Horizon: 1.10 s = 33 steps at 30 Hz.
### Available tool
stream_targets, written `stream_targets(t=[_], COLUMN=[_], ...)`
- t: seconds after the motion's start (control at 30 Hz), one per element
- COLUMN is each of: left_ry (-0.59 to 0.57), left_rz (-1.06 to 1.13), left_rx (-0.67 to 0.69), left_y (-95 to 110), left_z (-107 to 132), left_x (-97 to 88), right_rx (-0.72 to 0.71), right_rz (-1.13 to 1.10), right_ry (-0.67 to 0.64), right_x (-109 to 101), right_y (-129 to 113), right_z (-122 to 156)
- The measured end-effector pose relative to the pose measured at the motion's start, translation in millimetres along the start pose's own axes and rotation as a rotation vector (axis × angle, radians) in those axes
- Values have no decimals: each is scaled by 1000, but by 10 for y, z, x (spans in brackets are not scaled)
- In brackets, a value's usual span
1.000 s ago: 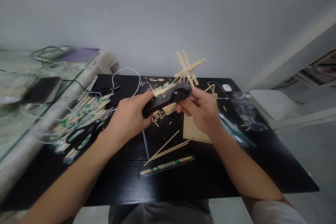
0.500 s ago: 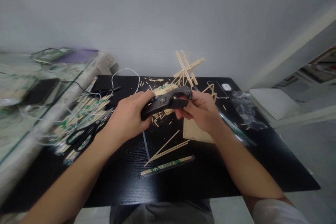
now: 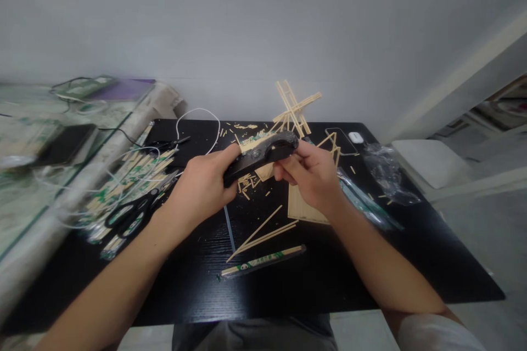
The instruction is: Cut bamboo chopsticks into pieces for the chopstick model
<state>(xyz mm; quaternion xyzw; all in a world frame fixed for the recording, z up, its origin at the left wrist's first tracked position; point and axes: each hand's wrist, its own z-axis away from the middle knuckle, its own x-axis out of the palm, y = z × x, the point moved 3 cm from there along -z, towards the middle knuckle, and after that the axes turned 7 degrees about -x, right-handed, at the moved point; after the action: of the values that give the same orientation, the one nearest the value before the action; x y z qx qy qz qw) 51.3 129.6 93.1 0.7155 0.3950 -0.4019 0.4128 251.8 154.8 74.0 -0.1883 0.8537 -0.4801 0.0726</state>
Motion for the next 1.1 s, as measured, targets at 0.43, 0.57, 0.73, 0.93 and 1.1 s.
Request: stream_targets(t=[0.43, 0.57, 0.73, 0.93, 1.1], left_ry=[-44, -49, -60, -67, -32], left_rz=[83, 87, 64, 13, 22], left_rx=[73, 103, 78, 52, 42], left_y=[-1, 3, 13, 4, -17], left_z=[-25, -12, -7, -10, -19], left_x=[-65, -79, -87, -63, -37], right_rx=[154, 144, 158, 180, 144], right_rz=[-292, -351, -367, -328, -186], right_ry=[-247, -274, -258, -215, -101], right_x=[9, 19, 18, -15, -54], right_y=[29, 30, 37, 77, 96], right_z=[-4, 2, 10, 1, -11])
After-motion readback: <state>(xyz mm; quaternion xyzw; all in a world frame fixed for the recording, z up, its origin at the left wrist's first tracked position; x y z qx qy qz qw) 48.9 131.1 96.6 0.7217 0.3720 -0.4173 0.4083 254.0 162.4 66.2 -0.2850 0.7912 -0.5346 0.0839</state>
